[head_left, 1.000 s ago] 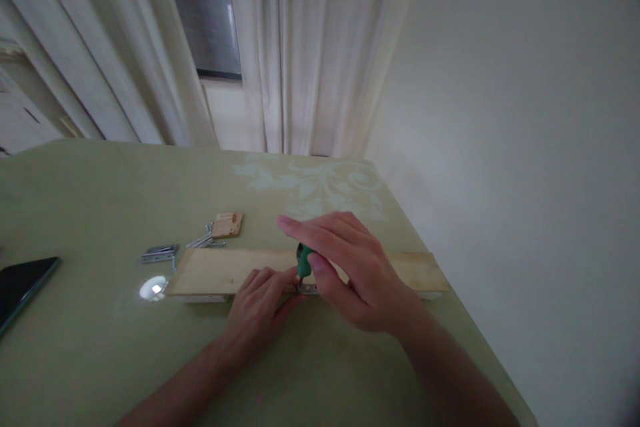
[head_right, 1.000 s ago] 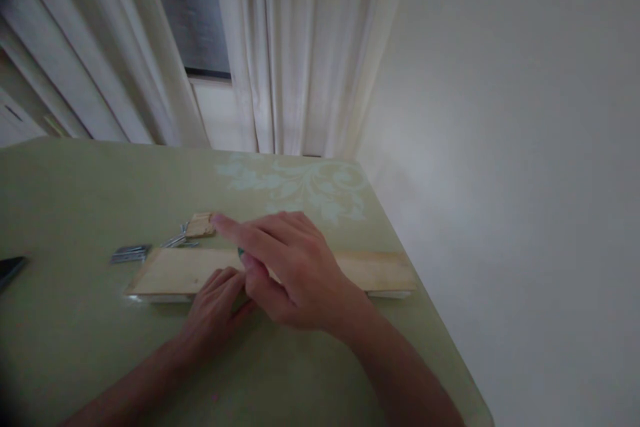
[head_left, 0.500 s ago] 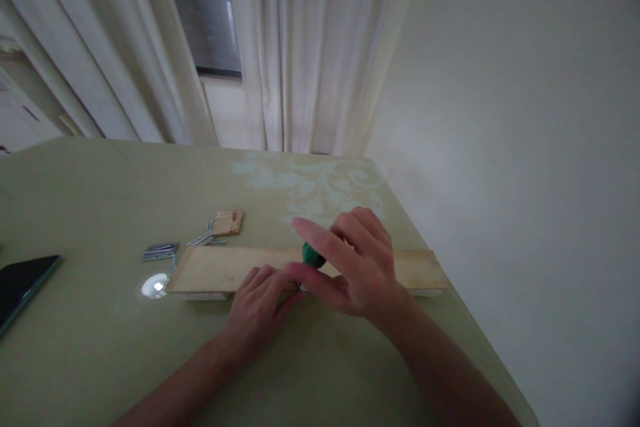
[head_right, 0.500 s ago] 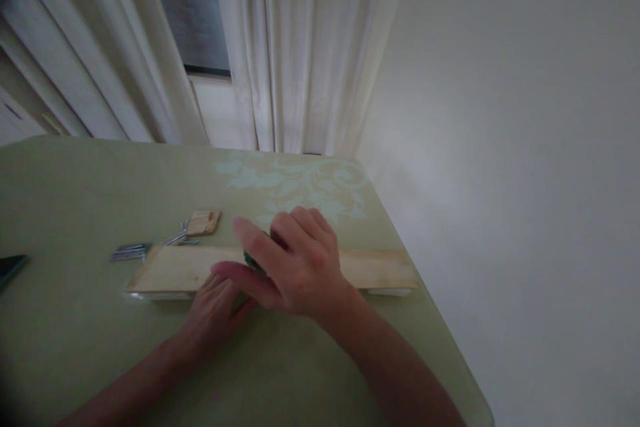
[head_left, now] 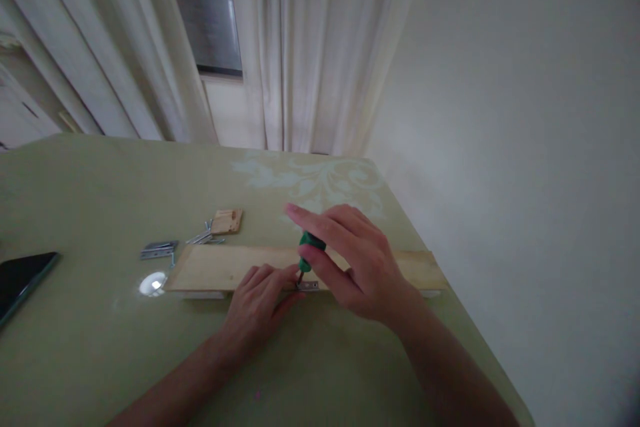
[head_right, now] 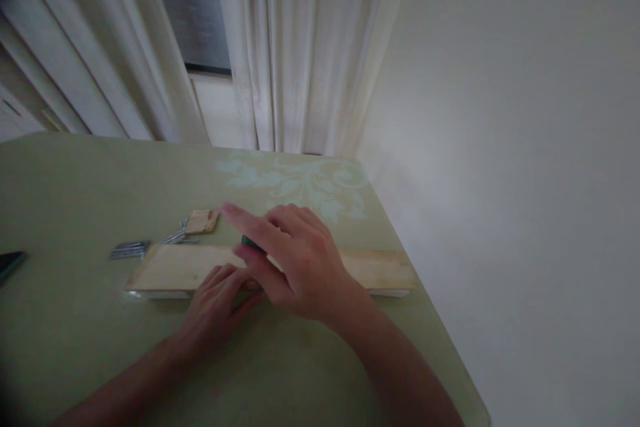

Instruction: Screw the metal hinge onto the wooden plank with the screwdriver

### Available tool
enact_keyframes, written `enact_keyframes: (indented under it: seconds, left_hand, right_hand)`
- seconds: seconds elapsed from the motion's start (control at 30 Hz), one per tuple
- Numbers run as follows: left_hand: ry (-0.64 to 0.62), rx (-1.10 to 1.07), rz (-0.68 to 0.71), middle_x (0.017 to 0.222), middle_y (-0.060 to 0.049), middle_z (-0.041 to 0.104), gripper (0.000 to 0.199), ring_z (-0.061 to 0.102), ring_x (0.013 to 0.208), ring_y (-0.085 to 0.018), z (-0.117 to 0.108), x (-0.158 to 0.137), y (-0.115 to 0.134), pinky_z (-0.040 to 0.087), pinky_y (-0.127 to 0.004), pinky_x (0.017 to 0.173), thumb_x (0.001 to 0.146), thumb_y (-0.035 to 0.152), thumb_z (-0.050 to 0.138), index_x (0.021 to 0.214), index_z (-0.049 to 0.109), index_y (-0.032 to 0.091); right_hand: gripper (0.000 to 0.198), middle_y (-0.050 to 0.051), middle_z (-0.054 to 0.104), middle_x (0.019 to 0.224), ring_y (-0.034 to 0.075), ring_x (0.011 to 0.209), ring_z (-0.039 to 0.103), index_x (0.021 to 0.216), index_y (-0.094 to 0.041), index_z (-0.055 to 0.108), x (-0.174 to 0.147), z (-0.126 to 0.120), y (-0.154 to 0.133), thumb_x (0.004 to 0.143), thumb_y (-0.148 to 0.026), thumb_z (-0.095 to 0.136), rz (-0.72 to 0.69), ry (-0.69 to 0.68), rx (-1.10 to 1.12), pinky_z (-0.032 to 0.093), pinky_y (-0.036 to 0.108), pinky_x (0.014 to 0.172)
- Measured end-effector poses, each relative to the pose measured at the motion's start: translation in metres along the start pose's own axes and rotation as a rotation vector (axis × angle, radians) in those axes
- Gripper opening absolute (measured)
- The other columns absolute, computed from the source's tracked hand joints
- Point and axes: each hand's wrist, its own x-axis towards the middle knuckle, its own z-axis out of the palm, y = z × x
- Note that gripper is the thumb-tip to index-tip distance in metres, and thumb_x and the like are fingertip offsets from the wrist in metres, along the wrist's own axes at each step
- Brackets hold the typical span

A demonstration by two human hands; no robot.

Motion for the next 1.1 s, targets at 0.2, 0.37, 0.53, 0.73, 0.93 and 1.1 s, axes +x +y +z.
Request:
enact_keyframes:
  seconds: [0.2, 0.37, 0.53, 0.73, 0.93, 1.1]
  left_hand:
    - [0.008, 0.000, 0.002, 0.096, -0.003, 0.077, 0.028, 0.066, 0.086, -0.021, -0.0001, -0.0007, 0.0000, 0.050, -0.034, 0.079, 0.104, 0.030, 0.061, 0.130, 0.060, 0.021]
    - [0.015, 0.023, 0.015, 0.095, -0.004, 0.075, 0.023, 0.065, 0.087, -0.022, 0.0004, -0.0001, 0.0000, 0.049, -0.034, 0.081, 0.104, 0.033, 0.060, 0.124, 0.060, 0.021]
    - [0.028, -0.004, 0.028, 0.093, -0.004, 0.074, 0.022, 0.064, 0.083, -0.021, -0.0018, 0.0024, 0.0015, 0.048, -0.033, 0.076, 0.107, 0.031, 0.055, 0.125, 0.060, 0.020]
    - [0.001, 0.006, 0.011, 0.096, -0.004, 0.074, 0.017, 0.064, 0.087, -0.021, -0.0016, 0.0008, 0.0012, 0.049, -0.034, 0.080, 0.105, 0.032, 0.059, 0.118, 0.061, 0.021]
    - [0.001, 0.000, 0.005, 0.095, -0.003, 0.075, 0.030, 0.064, 0.086, -0.021, 0.0003, -0.0015, 0.0008, 0.048, -0.034, 0.081, 0.105, 0.030, 0.061, 0.132, 0.056, 0.019]
    - [0.005, 0.016, 0.009, 0.098, -0.005, 0.076, 0.027, 0.064, 0.088, -0.022, 0.0015, -0.0013, -0.0006, 0.048, -0.034, 0.080, 0.105, 0.030, 0.059, 0.131, 0.058, 0.020]
  right_hand:
    - [0.056, 0.010, 0.068, 0.116, 0.025, 0.109, 0.062, 0.161, -0.021, 0.041, 0.0020, -0.0036, 0.0025, 0.106, -0.029, 0.044, 0.026, -0.109, 0.026, 0.051, 0.043, 0.096]
    - [0.040, 0.004, 0.069, 0.088, 0.022, 0.086, 0.062, 0.138, -0.022, 0.065, -0.0005, -0.0005, 0.0055, 0.100, -0.033, 0.064, -0.049, 0.025, -0.077, 0.051, 0.038, 0.085]
    - [0.048, 0.013, 0.069, 0.126, 0.024, 0.113, 0.063, 0.152, -0.016, 0.052, 0.0007, -0.0022, 0.0021, 0.105, -0.025, 0.047, -0.050, -0.080, 0.068, 0.052, 0.041, 0.098]
    - [0.037, 0.008, 0.068, 0.098, 0.022, 0.093, 0.064, 0.138, -0.019, 0.065, 0.0010, -0.0068, 0.0017, 0.103, -0.030, 0.060, -0.049, -0.040, -0.059, 0.053, 0.038, 0.087]
    - [0.043, 0.008, 0.072, 0.108, 0.021, 0.101, 0.065, 0.147, -0.018, 0.058, 0.0008, -0.0083, 0.0032, 0.105, -0.026, 0.056, 0.001, -0.097, 0.075, 0.055, 0.036, 0.091]
    - [0.044, 0.011, 0.073, 0.113, 0.024, 0.104, 0.066, 0.146, -0.017, 0.059, 0.0009, -0.0064, 0.0025, 0.103, -0.028, 0.055, -0.029, -0.048, 0.022, 0.054, 0.042, 0.094]
